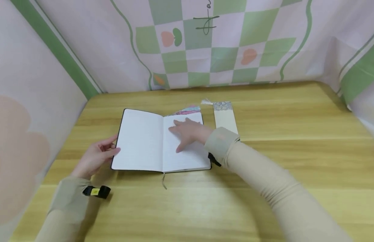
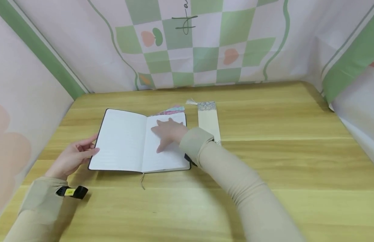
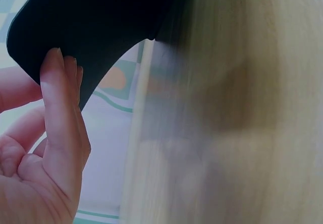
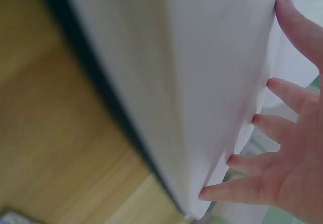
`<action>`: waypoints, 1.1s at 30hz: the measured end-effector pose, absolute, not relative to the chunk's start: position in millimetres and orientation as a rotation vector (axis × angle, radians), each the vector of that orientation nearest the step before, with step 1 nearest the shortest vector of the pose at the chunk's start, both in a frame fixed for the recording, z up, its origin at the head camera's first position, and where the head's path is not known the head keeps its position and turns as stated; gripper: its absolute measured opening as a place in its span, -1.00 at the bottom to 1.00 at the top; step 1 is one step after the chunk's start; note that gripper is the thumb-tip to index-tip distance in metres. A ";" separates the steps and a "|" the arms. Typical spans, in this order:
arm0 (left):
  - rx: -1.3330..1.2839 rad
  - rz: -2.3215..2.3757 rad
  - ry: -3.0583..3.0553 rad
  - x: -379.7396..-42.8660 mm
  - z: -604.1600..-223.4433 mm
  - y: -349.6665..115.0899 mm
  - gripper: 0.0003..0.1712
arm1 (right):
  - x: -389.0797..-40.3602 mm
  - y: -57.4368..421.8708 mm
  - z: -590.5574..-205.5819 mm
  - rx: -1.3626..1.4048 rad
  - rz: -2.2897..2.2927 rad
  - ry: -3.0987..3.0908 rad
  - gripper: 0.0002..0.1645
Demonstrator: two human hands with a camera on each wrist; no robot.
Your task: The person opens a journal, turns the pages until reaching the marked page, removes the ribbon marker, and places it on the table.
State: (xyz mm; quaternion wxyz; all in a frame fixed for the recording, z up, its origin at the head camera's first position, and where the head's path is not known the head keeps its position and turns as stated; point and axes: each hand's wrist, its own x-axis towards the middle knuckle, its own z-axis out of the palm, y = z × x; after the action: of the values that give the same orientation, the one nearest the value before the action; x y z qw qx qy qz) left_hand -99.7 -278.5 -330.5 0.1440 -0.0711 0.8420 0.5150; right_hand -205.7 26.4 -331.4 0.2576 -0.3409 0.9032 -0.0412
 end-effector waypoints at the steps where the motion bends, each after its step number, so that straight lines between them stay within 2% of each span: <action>1: -0.203 1.492 2.424 -99.7 -330.4 -278.7 -0.26 | -209.6 29.8 -331.3 -0.933 -0.102 2.458 0.12; 14: -0.213 1.508 2.417 -98.9 -330.4 -277.9 -0.27 | -246.5 56.7 -337.8 -0.884 -0.126 2.543 0.22; 22: -0.230 1.468 2.424 -100.0 -330.2 -275.8 -0.26 | -250.0 61.9 -337.7 -0.775 -0.175 2.628 0.21; 33: -0.227 1.459 2.452 -99.4 -326.5 -274.3 -0.26 | -246.2 58.5 -338.3 -0.677 -0.099 2.700 0.10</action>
State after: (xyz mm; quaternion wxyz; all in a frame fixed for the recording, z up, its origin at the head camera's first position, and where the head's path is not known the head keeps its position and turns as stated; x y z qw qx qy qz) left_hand -99.4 -274.3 -326.5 0.1395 -0.0785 0.8483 0.5047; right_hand -246.2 58.5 -338.3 0.1771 -0.2392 0.9540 -0.0351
